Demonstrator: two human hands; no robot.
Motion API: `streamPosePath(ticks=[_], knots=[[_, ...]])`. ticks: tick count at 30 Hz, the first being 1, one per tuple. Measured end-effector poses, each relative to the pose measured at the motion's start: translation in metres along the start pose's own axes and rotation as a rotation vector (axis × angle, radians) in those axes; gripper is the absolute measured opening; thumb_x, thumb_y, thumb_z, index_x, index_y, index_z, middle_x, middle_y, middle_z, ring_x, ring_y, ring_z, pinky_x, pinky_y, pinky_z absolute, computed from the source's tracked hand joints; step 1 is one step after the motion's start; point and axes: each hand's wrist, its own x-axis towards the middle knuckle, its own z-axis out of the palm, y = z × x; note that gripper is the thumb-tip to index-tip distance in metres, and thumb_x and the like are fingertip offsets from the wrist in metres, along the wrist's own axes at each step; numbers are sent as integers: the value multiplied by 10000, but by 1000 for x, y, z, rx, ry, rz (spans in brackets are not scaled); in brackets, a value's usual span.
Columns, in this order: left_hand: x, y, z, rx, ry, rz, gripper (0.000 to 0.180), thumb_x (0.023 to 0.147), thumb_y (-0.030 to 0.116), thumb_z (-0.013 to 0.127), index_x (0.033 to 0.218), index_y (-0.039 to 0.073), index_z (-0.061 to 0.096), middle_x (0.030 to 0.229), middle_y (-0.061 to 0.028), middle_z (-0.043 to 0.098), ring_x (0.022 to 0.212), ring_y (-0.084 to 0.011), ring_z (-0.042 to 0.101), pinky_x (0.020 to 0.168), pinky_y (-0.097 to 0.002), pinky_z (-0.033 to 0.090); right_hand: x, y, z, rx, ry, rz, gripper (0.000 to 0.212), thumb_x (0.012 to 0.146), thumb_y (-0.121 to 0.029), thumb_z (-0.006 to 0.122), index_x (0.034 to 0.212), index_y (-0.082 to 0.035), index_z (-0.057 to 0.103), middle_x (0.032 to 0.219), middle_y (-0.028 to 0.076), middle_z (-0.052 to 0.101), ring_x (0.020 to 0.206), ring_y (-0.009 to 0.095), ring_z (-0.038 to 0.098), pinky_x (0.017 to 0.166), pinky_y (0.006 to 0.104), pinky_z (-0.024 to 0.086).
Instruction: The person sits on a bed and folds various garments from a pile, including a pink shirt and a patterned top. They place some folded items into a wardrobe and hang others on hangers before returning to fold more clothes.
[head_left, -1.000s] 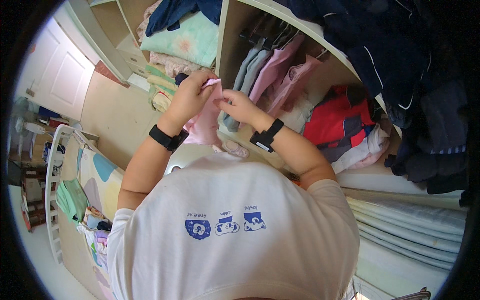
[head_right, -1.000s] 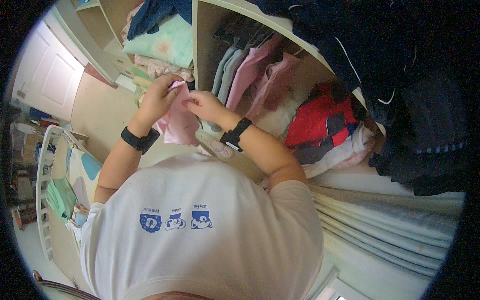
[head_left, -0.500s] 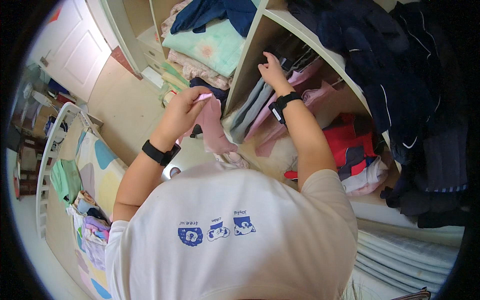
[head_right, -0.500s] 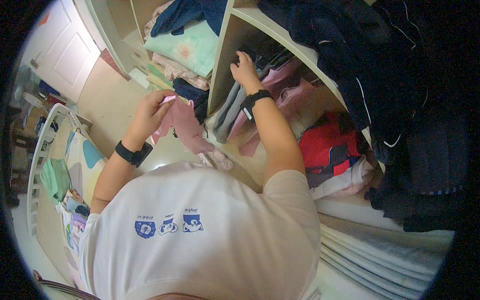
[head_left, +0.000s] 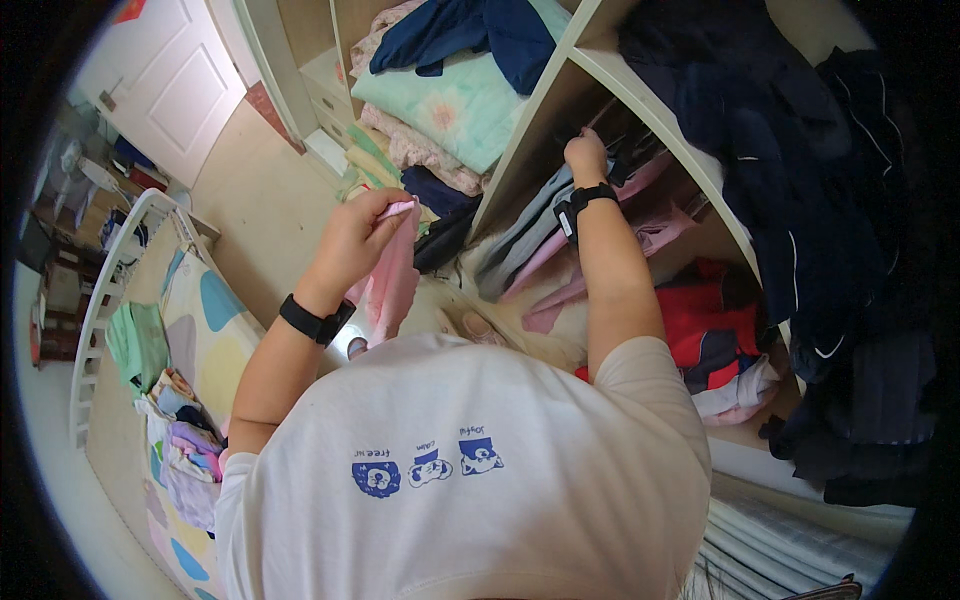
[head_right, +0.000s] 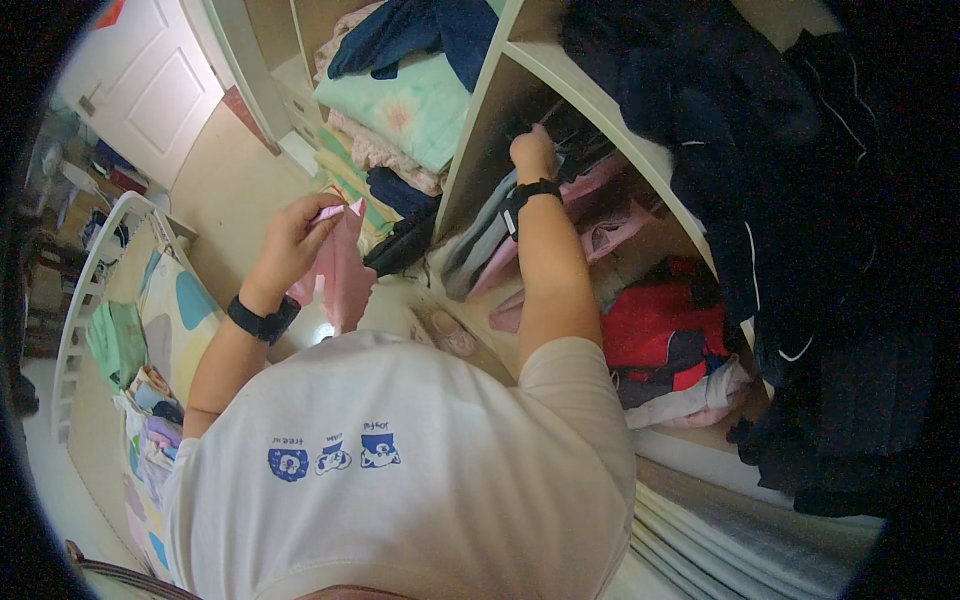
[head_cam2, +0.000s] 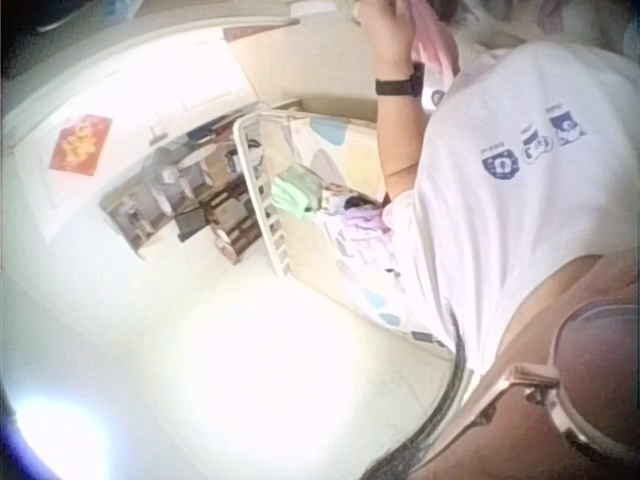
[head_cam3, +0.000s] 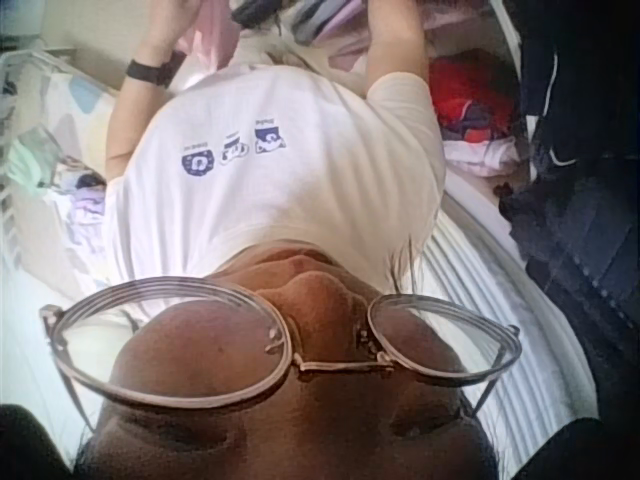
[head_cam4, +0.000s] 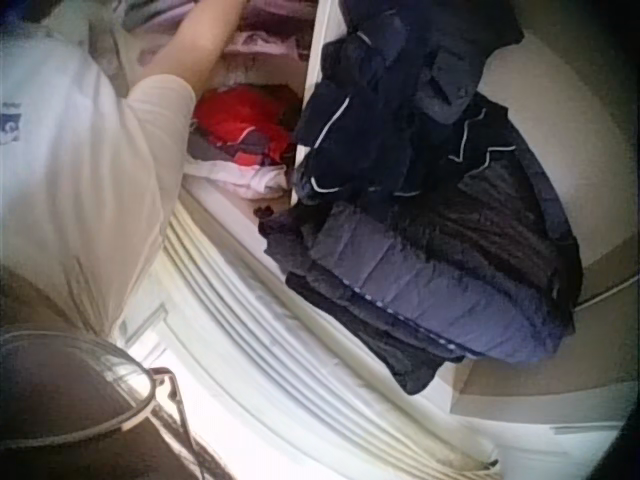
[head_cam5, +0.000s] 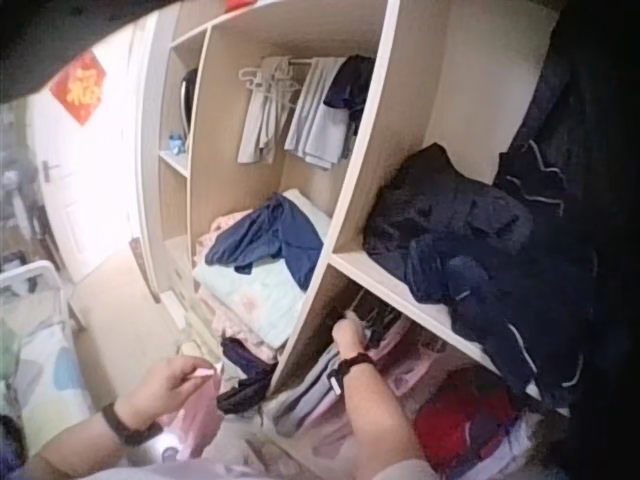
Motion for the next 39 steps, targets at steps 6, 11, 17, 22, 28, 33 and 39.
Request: streamPosePath(ticks=[6,11,17,22,28,33,39], knots=[[10,1,-8,-26,-23,-55,175,899,4,593,1071,-15,620,915,-112,652,815,-171,601,741,-288,483,34,-3,2,-98,-25,99,351,900,-229,531,1125,9,656,1213,268,603,1116,437,591,922,467,501],[13,-3,-12,-46,-27,-73,163,905,25,594,1062,-5,626,887,-115,646,768,-165,598,693,-284,484,63,11,16,-207,47,91,302,885,-206,520,999,-2,710,1142,289,620,1082,418,608,896,461,507],[13,-6,-15,-43,-51,-101,155,907,47,594,1052,6,630,875,-144,644,746,-224,619,688,-313,502,85,21,30,628,-115,289,162,887,-250,566,856,-92,583,831,119,452,741,233,438,631,346,342],[14,-13,-16,-15,-43,-34,161,899,39,595,1052,3,629,901,-154,651,772,-252,631,699,-321,508,98,22,38,975,-125,386,167,896,-271,579,815,-126,563,637,15,459,519,145,426,460,308,329],[17,-19,-18,-9,-34,1,173,890,34,594,1059,12,628,918,-158,650,795,-265,635,709,-326,508,112,28,51,118,357,-121,388,938,-325,475,1142,-19,599,1101,232,630,952,365,630,815,452,497],[21,-19,-17,-35,-23,2,177,893,35,589,1065,17,628,919,-158,651,805,-273,633,739,-329,500,83,24,47,37,368,-242,324,901,-279,531,1020,9,620,1026,241,657,943,396,635,833,467,494],[25,-20,-16,-18,22,5,188,914,19,586,1098,-3,619,1001,-118,653,918,-196,613,817,-291,480,-52,35,57,449,151,-287,183,941,-192,566,866,-25,560,762,108,641,668,225,612,647,350,482]])
